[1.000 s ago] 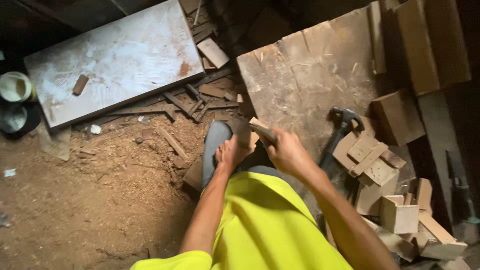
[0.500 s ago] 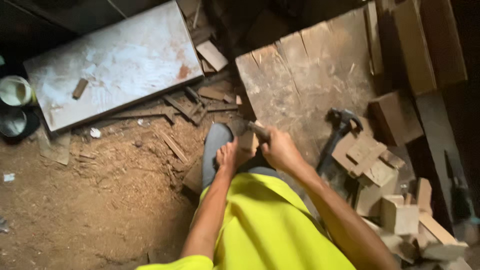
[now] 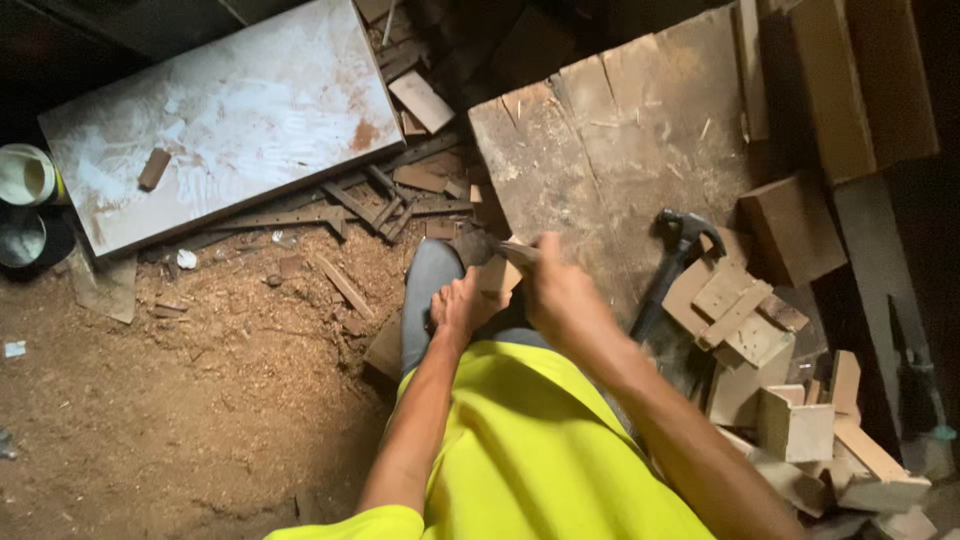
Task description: The person uses a hand saw to cut a small wooden block on a workbench, then uses a hammer to split the block along the cut. They inspect the pieces and continue shaping the wood with the saw and hammer.
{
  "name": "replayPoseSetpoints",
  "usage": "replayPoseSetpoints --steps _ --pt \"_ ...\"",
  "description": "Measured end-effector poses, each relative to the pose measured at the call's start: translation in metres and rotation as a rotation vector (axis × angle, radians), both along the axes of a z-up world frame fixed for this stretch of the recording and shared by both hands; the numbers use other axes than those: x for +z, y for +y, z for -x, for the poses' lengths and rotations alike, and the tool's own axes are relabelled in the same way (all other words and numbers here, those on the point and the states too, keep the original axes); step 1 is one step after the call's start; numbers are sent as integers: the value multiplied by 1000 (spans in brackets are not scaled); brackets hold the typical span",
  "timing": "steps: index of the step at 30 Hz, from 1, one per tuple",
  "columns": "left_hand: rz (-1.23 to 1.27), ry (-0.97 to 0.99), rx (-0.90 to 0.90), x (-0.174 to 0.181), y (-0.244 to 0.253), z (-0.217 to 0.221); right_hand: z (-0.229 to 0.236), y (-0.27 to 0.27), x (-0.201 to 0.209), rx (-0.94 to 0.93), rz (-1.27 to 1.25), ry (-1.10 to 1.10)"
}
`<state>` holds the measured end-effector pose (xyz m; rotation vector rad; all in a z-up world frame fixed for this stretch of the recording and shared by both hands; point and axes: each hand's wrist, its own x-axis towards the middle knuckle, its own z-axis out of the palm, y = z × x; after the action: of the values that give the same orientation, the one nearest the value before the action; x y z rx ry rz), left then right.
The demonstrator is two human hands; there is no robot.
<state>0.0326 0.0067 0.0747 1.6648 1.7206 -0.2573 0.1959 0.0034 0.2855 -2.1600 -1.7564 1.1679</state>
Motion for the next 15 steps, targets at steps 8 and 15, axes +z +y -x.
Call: replayPoseSetpoints --steps 8,15 --pt "30 28 -54 -3 3 3 -20 9 123 -59 149 78" --pt "-1 -5 -39 -5 7 1 2 15 19 30 9 4"
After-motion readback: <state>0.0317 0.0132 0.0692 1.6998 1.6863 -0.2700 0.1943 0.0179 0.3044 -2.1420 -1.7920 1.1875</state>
